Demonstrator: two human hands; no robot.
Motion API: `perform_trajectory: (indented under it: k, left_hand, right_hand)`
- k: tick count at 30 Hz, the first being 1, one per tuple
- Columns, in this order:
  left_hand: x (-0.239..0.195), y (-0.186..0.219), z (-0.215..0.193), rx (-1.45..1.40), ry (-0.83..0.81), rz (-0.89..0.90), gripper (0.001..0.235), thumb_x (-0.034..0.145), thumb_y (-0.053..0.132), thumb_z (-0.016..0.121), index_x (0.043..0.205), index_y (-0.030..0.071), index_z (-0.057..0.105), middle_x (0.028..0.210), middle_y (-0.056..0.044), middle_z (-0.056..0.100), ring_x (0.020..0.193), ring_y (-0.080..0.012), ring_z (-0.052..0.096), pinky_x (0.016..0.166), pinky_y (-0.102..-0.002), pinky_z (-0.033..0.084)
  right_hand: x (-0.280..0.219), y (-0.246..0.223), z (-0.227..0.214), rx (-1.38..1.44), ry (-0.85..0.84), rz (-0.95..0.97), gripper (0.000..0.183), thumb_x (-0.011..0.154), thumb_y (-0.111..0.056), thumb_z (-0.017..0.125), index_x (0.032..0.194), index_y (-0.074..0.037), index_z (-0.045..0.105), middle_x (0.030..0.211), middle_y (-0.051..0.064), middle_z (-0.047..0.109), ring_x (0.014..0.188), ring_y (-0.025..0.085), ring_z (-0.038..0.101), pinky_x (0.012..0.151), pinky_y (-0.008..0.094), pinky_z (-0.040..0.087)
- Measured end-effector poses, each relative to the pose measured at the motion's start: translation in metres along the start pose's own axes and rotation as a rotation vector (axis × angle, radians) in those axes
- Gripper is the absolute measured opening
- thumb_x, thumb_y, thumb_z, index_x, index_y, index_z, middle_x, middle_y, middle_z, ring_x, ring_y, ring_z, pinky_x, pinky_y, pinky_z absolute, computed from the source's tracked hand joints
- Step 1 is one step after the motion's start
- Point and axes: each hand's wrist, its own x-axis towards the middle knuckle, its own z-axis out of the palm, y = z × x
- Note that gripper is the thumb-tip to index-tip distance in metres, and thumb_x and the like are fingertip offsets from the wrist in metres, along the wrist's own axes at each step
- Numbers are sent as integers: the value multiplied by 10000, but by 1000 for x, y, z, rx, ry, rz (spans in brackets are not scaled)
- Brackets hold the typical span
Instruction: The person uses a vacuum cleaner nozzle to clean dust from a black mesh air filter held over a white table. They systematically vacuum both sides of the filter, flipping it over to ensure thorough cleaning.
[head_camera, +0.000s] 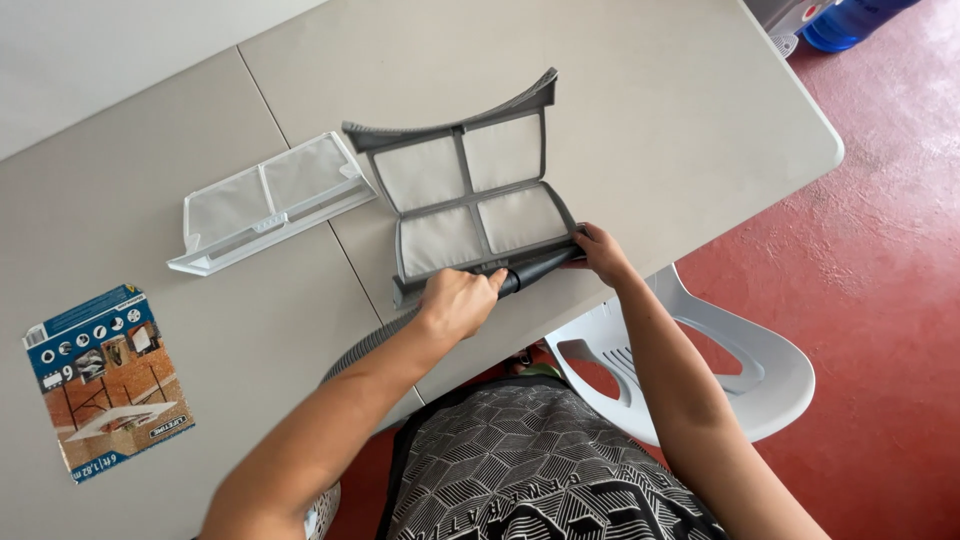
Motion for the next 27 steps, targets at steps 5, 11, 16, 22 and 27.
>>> perform_trajectory:
  k: [5,11,16,22,27]
  left_hand:
    - [21,-12,20,45,-59,22,768,840,156,720,1561,158,459,671,-82,709,511,-187,634,408,-347,502]
    - [39,-6,25,6,-93,20,816,850,217,768,1584,167,418,725,-100,726,563,-217,674,434,-378,527]
    - [32,-5,11,-93,-141,-23,807,866,201,756,1591,156,405,822,-152,754,686,-283,736,545,-447,590]
    - [-8,-26,-23,-234,-322,-94,772,859,265,742,1568,225,438,1068,-209,764,996,-399,750,778,-587,599]
    - [-8,-12,-32,-360,-375,-148,763,887,224,645,1601,191,379,1121,-253,736,1049,-440,726,852,-567,582]
  right_hand:
    - [-19,-31,4,-89,-41,53,346,1003,-15,464,1319,49,590,1197,312,516,1058,529,626,831,634,618]
    - [-22,-33,-2,-372,81,38,415,917,-92,496,1296,-98,663,1200,280,537,1035,492,655,756,585,647]
    - [-15,-31,-3,-472,234,-15,398,878,-124,571,1242,-165,726,1125,256,644,1009,435,682,692,497,680]
    - [-8,-16,-21,-508,617,-39,410,877,-193,743,1282,-217,690,1079,82,745,1050,289,701,813,433,652]
    - [-39,15,30,267,340,86,482,1034,-191,585,1444,-51,376,1069,200,587,863,315,721,741,541,661]
